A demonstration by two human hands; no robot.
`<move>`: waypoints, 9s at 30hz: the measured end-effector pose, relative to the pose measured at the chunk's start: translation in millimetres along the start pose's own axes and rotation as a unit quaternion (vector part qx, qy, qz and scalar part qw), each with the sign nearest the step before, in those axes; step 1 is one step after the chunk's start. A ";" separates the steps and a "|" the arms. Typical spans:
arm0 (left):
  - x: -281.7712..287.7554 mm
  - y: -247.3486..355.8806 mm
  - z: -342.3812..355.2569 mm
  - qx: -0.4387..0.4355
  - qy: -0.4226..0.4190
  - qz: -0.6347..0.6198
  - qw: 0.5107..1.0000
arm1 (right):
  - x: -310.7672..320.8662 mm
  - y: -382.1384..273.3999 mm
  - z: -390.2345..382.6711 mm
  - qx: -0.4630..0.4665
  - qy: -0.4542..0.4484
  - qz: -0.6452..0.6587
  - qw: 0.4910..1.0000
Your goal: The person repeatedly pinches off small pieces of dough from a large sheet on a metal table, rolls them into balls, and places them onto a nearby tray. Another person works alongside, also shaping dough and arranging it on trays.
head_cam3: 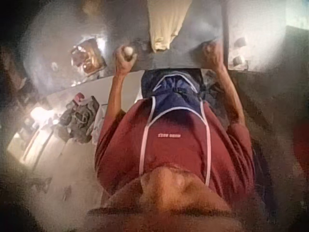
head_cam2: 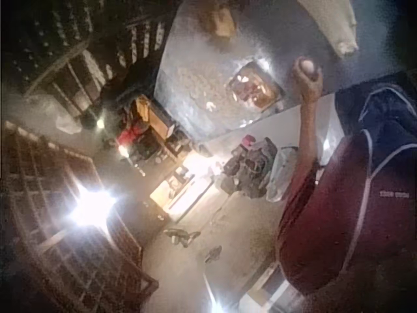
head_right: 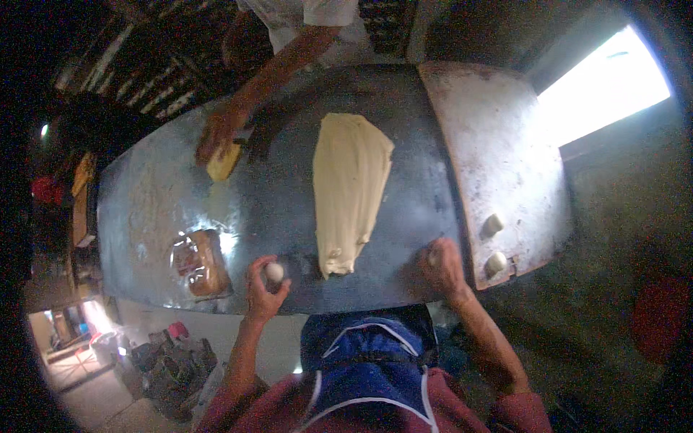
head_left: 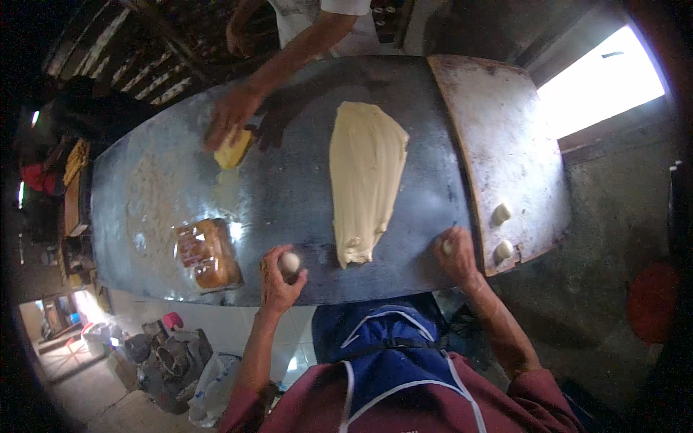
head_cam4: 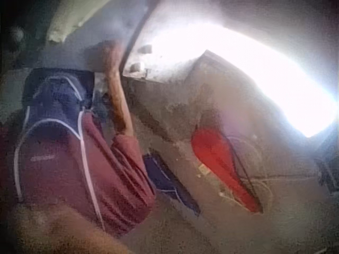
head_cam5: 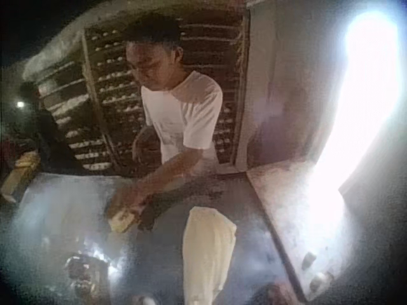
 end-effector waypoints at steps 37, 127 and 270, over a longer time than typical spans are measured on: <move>-410.8 342.9 200.0 -0.232 -0.322 0.035 0.917 | 154.8 141.5 -107.6 -0.342 0.292 0.002 0.893; -54.9 -9.0 -22.8 0.009 0.021 0.121 0.992 | 43.2 -65.3 -5.6 0.190 0.015 0.033 0.981; -68.5 -14.2 -11.5 -0.187 0.058 0.034 0.980 | -18.5 -43.3 -1.1 0.066 -0.066 0.106 0.990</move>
Point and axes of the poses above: each hand's wrist, its own z-axis towards the middle knuckle, its own x-axis out of the back of the hand, y = z × x, the point moved 1 cm from there along z, towards the middle knuckle, and after that the axes turned 13 degrees about -z, right-handed, at the moved point
